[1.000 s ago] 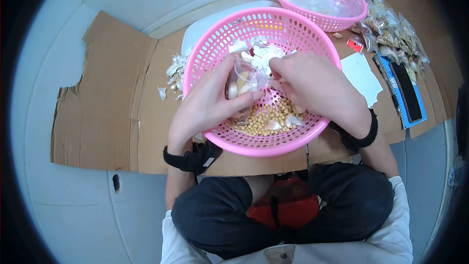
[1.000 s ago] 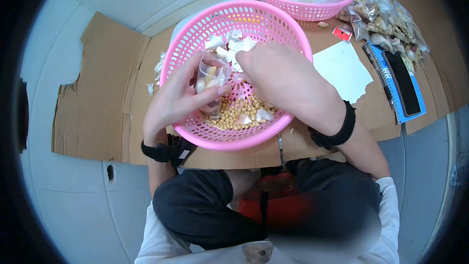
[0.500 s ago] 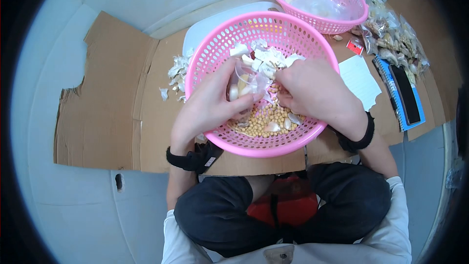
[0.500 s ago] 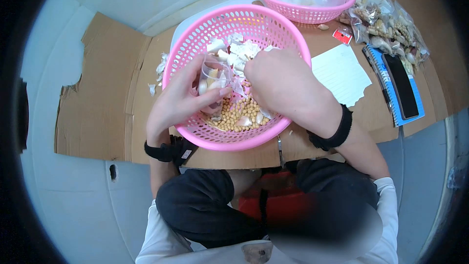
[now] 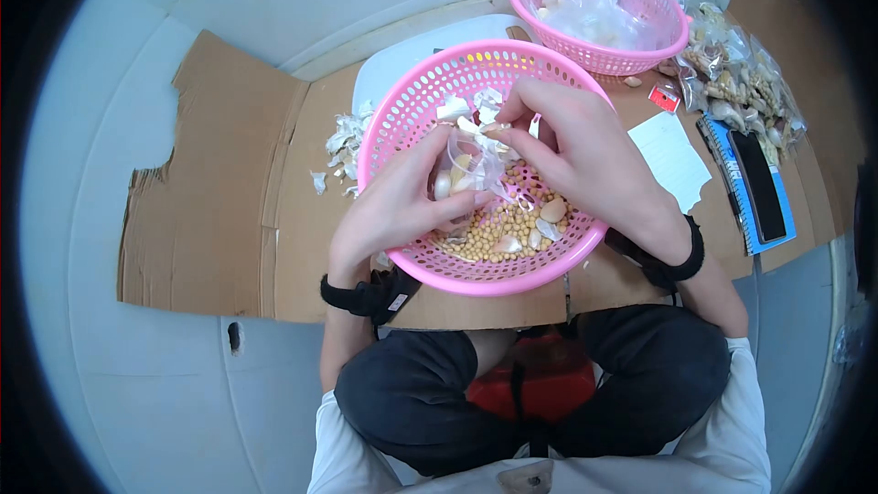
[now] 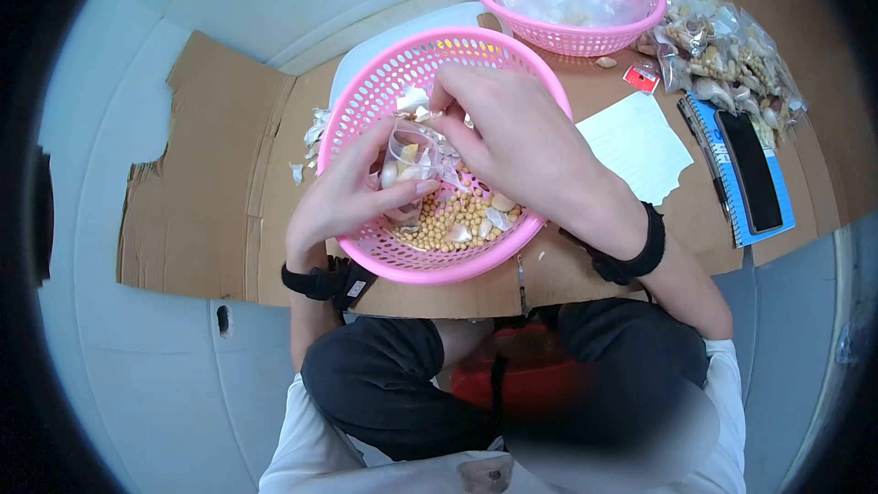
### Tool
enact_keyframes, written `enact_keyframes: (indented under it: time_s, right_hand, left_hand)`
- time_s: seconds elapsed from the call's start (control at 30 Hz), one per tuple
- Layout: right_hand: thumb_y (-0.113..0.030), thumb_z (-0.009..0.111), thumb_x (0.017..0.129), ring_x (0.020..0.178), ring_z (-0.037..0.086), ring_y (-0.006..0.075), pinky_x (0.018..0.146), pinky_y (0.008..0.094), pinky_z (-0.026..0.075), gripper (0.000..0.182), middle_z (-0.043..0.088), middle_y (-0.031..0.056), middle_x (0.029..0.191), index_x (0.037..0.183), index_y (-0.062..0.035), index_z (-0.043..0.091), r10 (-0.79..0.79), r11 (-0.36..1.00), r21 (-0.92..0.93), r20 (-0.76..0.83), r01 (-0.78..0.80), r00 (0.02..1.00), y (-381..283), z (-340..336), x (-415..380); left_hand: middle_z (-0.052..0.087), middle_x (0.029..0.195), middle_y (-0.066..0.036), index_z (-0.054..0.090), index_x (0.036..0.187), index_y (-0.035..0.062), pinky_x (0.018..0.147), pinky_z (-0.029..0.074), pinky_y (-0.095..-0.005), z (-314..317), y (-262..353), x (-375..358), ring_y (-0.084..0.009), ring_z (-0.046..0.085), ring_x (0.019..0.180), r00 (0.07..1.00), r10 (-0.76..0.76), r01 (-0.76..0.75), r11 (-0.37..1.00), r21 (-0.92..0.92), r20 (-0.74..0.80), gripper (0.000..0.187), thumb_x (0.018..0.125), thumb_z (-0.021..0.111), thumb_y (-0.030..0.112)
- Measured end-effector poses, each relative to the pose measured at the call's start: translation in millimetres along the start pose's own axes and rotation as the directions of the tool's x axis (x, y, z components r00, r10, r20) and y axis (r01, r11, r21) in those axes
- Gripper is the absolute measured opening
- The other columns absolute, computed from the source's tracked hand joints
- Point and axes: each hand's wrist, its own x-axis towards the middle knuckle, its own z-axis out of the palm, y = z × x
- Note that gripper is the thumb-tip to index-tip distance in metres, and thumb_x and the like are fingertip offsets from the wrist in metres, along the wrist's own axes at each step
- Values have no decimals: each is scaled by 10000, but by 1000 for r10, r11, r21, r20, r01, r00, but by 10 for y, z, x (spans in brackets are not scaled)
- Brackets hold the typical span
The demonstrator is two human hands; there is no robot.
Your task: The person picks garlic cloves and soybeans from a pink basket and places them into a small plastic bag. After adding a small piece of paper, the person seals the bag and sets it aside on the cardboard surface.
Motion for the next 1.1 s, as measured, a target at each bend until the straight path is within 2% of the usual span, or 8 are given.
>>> enact_keyframes:
  time_s: [0.1, 0.2, 0.43, 0.6, 0.77, 0.83, 1.03, 1.1]
  right_hand:
    - [-82, 735, 942, 619, 541, 49, 531, 235, 386, 130, 615, 22, 774, 971, 13, 651, 21, 993, 113, 98, -32, 995, -66, -67, -12]
    - [-46, 721, 925, 616, 565, 90, 547, 260, 421, 100, 646, 38, 779, 997, 17, 689, -32, 998, 62, 172, 22, 985, -10, -23, -11]
    - [84, 523, 895, 661, 606, 125, 587, 287, 478, 300, 695, 91, 862, 1103, 23, 731, -177, 983, 115, 411, 142, 894, 44, 30, 81]
    - [40, 525, 871, 894, 719, 285, 854, 403, 536, 358, 750, 175, 1049, 1147, 1, 749, 267, 952, 57, 331, -301, 905, -179, -88, 116]
    - [57, 459, 907, 679, 647, 136, 638, 316, 529, 393, 681, 81, 778, 1149, -4, 764, -190, 981, 53, 431, 185, 882, 89, -1, 134]
    - [39, 452, 933, 549, 566, 79, 524, 274, 479, 390, 629, 28, 697, 1158, -11, 767, 302, 927, 14, 564, -375, 768, -177, -92, 167]
    - [-175, 646, 1007, 570, 574, 76, 523, 259, 467, 226, 661, 3, 753, 1093, -1, 760, 311, 902, 133, 461, -411, 831, -232, -58, 171]
    - [-261, 711, 995, 623, 595, 76, 552, 262, 479, 256, 690, 2, 798, 998, -9, 755, 119, 984, 64, 472, -169, 874, 28, -12, 205]
  left_hand:
    - [625, 1122, -62, 551, 1320, 14, 677, 592, -260, 1, 6, -24, -103, 648, 963, 1000, -13, 12, 1000, -18, -16, 525, 907, 828, 185]
    - [672, 998, -137, 568, 1264, 6, 768, 529, -376, 29, -63, -9, -212, 671, 861, 975, 215, -212, 976, 56, -55, 521, 892, 820, 271]
    - [641, 980, -121, 567, 1214, -11, 638, 577, -313, 0, -11, -20, -151, 685, 816, 977, 215, -212, 969, -126, 12, 477, 899, 825, 237]
    - [609, 948, -62, 578, 1242, 19, 601, 575, -269, -22, 14, -62, -126, 681, 876, 991, 136, -135, 987, -90, 15, 466, 917, 817, 251]
    - [607, 857, -51, 591, 1218, 15, 623, 564, -289, -33, -156, 77, -140, 682, 882, 958, 286, -287, 957, 50, 14, 447, 933, 800, 289]
    - [631, 891, -78, 607, 1177, 16, 701, 555, -331, -18, -172, 85, -167, 676, 875, 977, 210, -209, 978, -22, 39, 477, 914, 814, 356]
    - [675, 974, -131, 608, 1149, 8, 800, 546, -368, -55, -115, 130, -226, 671, 911, 970, 241, -234, 959, 157, -27, 602, 848, 853, 468]
    - [675, 1011, -148, 602, 1171, -6, 812, 550, -373, -32, -171, 222, -244, 673, 936, 948, 313, -291, 927, 238, -58, 626, 851, 849, 471]
